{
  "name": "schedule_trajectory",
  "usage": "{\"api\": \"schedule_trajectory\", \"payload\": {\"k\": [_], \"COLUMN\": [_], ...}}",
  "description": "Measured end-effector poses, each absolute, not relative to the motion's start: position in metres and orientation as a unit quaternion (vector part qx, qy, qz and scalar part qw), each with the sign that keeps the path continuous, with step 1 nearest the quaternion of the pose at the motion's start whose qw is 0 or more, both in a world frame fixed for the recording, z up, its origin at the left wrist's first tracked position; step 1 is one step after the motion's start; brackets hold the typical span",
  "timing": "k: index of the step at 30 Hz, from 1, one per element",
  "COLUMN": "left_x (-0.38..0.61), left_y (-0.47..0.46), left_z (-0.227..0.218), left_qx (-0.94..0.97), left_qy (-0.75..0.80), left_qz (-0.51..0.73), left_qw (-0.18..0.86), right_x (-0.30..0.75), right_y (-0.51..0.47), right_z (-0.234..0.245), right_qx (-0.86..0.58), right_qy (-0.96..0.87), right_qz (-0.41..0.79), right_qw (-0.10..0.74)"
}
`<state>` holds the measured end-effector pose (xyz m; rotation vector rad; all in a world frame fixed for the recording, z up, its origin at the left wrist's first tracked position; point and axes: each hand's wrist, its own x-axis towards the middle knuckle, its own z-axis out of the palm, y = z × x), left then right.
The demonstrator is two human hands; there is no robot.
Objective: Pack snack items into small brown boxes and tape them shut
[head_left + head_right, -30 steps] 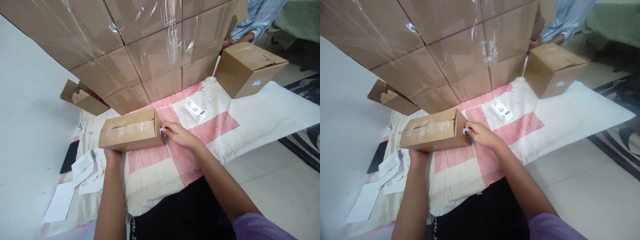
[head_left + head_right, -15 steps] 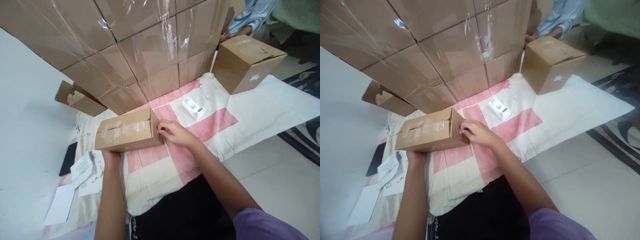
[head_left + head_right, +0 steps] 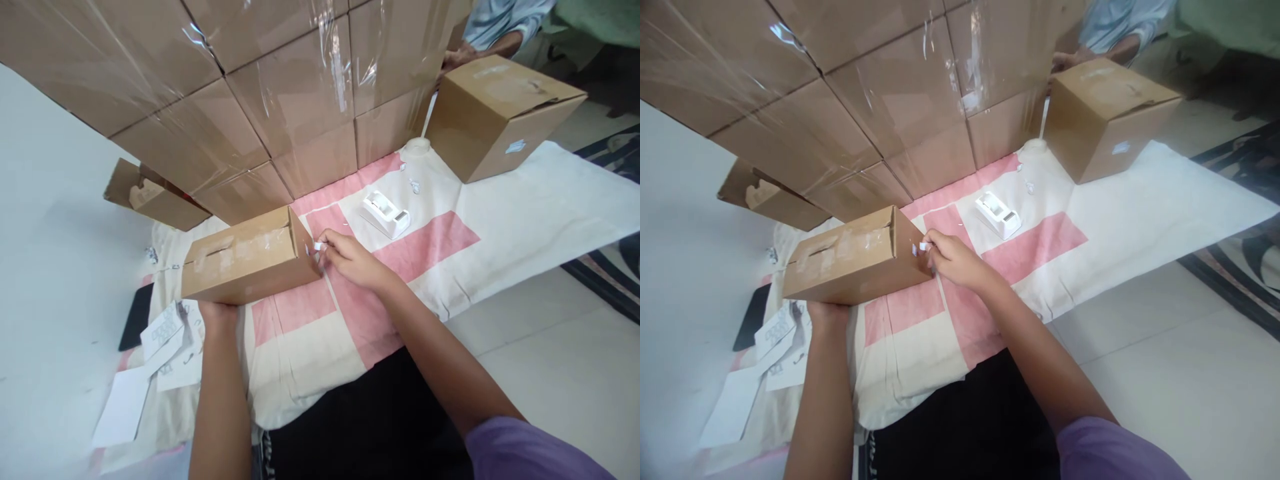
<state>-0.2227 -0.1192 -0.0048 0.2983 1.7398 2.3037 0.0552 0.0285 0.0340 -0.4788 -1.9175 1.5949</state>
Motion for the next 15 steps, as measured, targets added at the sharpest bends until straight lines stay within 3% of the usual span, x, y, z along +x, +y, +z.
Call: {"api": "schedule_trajectory", "payload": {"k": [6,15], "left_x": [-0.2236,-0.2185], "left_y": [-0.1173,-0.1157], "left_z": [-0.005,-0.0002], "left_qx": [0.08,0.076], "left_qy": [0.594,0.583], "left_qz": [0.793,0.798], "left_qw": [0.112,0.131], "right_x": [0.0528,0.0504], "right_y": [0.027,0.027], "right_z": [0.0387,0.0386], "right_qx": [-0.179,-0.203], "right_qy": [-0.66,-0.628], "right_qz": [0.635,0.667], "right_qw": [0.359,0.345]}}
